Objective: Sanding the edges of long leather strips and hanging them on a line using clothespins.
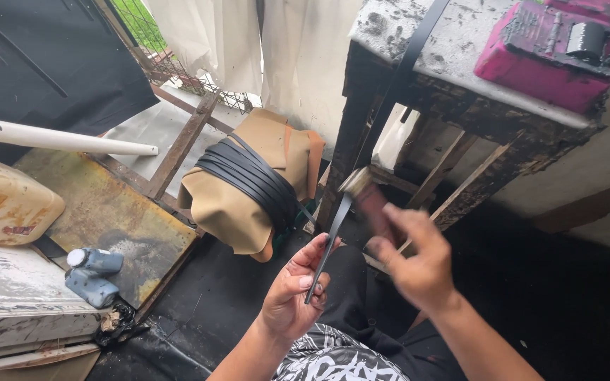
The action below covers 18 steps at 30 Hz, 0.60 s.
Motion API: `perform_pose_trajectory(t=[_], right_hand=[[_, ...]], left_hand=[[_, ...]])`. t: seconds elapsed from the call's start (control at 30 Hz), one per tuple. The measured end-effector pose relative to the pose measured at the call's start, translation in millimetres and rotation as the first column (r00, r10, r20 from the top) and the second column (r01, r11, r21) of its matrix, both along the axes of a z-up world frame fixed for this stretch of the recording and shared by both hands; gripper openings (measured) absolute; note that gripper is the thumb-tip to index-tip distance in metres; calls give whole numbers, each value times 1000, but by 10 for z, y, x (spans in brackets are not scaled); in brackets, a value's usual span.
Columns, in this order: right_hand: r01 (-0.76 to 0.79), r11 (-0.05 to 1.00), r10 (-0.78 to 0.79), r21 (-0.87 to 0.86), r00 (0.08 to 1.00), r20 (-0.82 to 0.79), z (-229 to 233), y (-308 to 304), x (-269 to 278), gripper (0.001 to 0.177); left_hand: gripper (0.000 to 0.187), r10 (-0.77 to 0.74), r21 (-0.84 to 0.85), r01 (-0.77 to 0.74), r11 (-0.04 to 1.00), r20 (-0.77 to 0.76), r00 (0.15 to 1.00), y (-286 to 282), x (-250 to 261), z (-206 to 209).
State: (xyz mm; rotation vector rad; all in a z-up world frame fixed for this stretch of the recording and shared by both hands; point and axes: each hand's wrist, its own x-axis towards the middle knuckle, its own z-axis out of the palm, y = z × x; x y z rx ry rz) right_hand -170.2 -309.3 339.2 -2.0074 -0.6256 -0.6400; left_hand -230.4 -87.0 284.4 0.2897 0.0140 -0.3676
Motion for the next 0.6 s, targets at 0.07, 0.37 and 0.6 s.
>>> perform_pose_trajectory(t=[0.07,0.37,0.6], right_hand=[[-138,989,143,-61,985,98,59,157,-321,52],[-102,973,158,-205,948,278,344,265,-343,34],[-26,986,75,-167,952,296,105,44,0,42]], left_hand=[[92,14,-34,-14,999,7,1000,-2,-15,45],[83,39,-53,-34,998,106,994,27,-89,-1],[79,25,-100,-18,995,67,997,55,-158,-166]])
